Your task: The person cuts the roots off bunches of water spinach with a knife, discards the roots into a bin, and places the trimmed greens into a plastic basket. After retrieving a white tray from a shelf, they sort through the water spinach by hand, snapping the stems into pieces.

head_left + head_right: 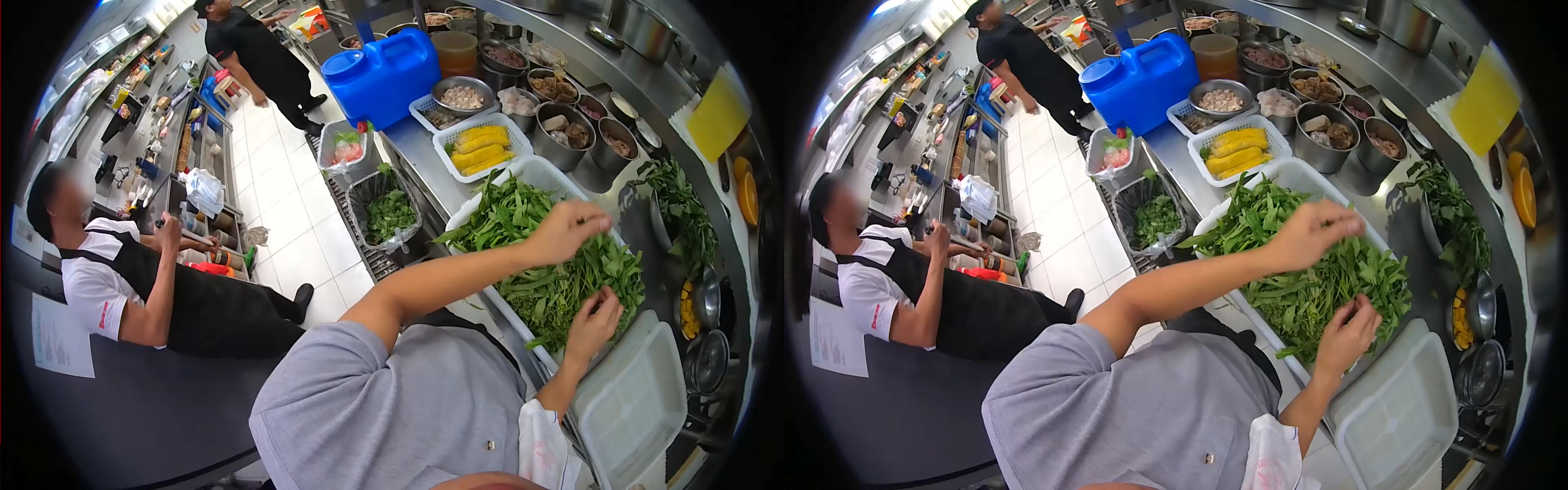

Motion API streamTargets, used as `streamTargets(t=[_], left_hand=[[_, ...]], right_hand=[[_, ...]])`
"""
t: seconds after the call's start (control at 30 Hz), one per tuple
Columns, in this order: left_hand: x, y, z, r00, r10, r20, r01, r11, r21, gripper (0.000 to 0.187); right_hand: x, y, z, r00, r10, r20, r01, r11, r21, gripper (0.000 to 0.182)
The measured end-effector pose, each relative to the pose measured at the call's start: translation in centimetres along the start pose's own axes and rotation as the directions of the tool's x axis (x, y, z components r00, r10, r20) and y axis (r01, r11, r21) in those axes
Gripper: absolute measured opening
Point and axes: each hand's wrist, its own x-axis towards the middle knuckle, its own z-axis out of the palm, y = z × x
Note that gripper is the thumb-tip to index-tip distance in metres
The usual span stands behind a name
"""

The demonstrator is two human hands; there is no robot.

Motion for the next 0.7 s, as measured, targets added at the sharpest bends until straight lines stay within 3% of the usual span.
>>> streamTargets(t=[0.07,0.13,0.2,0.23,0.27,0.37,0.4,0.47,0.5,0.53,0.6,0.63,0.7], left_hand=[[1.1,1.7,-0.8,0.991,-0.075,-0.108,0.064,0.993,-0.100,0.024],[2.0,1.6,-1.3,0.996,-0.034,-0.086,0.021,0.989,-0.149,0.024],[2.6,-0.1,-1.3,0.977,0.170,-0.129,-0.168,0.985,0.024,0.022],[2.1,0.2,-1.4,0.993,-0.079,-0.089,0.061,0.980,-0.189,0.017],[1.8,0.6,-1.5,0.994,-0.064,-0.086,0.048,0.982,-0.183,0.017],[0.3,0.9,-1.4,0.949,0.313,0.049,-0.316,0.945,0.081,0.019],[0.0,1.1,-1.7,0.951,0.307,0.035,-0.309,0.946,0.093,0.019],[-0.6,1.4,-1.6,0.995,-0.044,0.092,0.064,0.973,-0.222,0.019],[-0.4,0.8,-1.8,0.987,-0.130,0.091,0.154,0.922,-0.354,0.018],[-0.1,1.1,-2.4,0.987,-0.132,0.089,0.156,0.921,-0.356,0.018],[-0.1,1.7,-3.6,0.946,-0.290,0.143,0.324,0.840,-0.436,0.023],[0.0,1.7,-3.9,0.939,-0.323,0.117,0.338,0.809,-0.481,0.029],[-0.2,0.1,-5.1,0.900,-0.427,0.088,0.424,0.813,-0.398,0.031]], right_hand=[[0.0,-0.5,-0.1,1.000,0.000,0.026,0.001,1.000,-0.016,0.017],[0.2,0.0,-0.1,1.000,0.013,0.020,-0.014,1.000,0.013,0.017],[-0.9,0.0,-0.7,0.998,0.035,0.045,-0.037,0.999,0.037,0.016],[-0.8,0.1,-1.3,0.993,0.026,0.111,-0.027,1.000,0.004,0.016],[-0.3,0.2,-1.5,0.988,0.027,0.154,-0.023,0.999,-0.024,0.015],[-0.8,0.8,-2.0,0.982,0.049,0.185,-0.050,0.999,0.001,0.013],[-0.4,0.4,-2.1,0.981,0.043,0.190,-0.050,0.998,0.033,0.013],[0.7,-0.4,-3.1,0.984,0.049,0.173,-0.055,0.998,0.034,0.011],[1.2,-0.7,-3.6,0.994,0.071,0.086,-0.078,0.994,0.072,0.011],[1.8,-1.0,-3.9,0.995,0.101,-0.007,-0.100,0.989,0.113,0.010],[3.0,-1.6,-4.6,0.994,0.112,-0.011,-0.110,0.987,0.117,0.010],[3.5,-1.6,-4.6,0.998,0.041,-0.047,-0.035,0.991,0.131,0.010],[4.0,-1.7,-4.8,0.999,-0.008,-0.045,0.014,0.991,0.131,0.010]])
